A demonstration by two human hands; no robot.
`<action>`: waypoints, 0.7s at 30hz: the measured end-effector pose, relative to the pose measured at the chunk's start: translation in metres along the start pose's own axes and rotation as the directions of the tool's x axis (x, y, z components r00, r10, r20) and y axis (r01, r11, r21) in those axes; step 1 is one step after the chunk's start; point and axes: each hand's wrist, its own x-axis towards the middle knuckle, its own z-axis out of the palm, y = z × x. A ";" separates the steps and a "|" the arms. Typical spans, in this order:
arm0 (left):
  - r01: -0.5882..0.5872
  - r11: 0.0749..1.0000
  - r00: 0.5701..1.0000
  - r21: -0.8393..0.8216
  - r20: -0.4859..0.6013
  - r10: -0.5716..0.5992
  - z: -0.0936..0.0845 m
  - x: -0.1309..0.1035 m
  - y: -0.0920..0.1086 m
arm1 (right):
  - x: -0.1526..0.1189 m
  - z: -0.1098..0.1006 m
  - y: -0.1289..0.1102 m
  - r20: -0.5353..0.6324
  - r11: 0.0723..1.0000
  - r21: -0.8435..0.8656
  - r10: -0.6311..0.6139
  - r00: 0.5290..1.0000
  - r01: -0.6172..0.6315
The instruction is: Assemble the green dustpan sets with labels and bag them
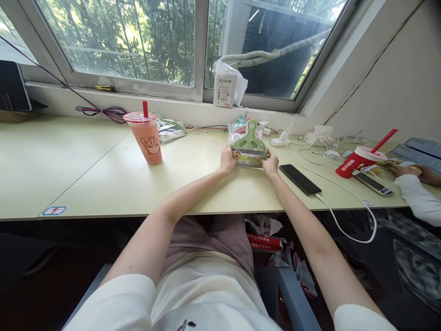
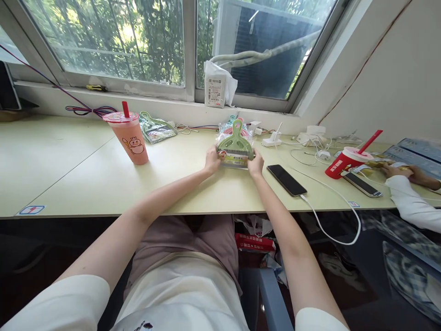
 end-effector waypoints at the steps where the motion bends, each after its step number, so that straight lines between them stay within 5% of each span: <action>1: -0.054 0.999 0.998 0.000 -0.017 0.054 0.004 0.004 0.002 | 0.006 0.000 0.002 -0.072 0.999 -0.021 -0.047 0.996 0.046; 4: -0.114 0.993 0.993 -0.011 -0.001 0.114 0.018 0.029 0.001 | 0.031 0.008 0.012 -0.124 0.993 -0.048 -0.115 0.986 0.110; 10: 0.022 0.999 0.998 0.043 0.051 -0.024 0.040 0.075 -0.024 | 0.064 0.042 0.031 -0.071 0.993 -0.059 0.100 0.992 -0.104; 21: 0.035 0.994 0.991 0.108 0.123 -0.048 0.044 0.071 -0.031 | 0.066 0.051 0.039 -0.032 0.986 -0.025 0.167 0.985 -0.168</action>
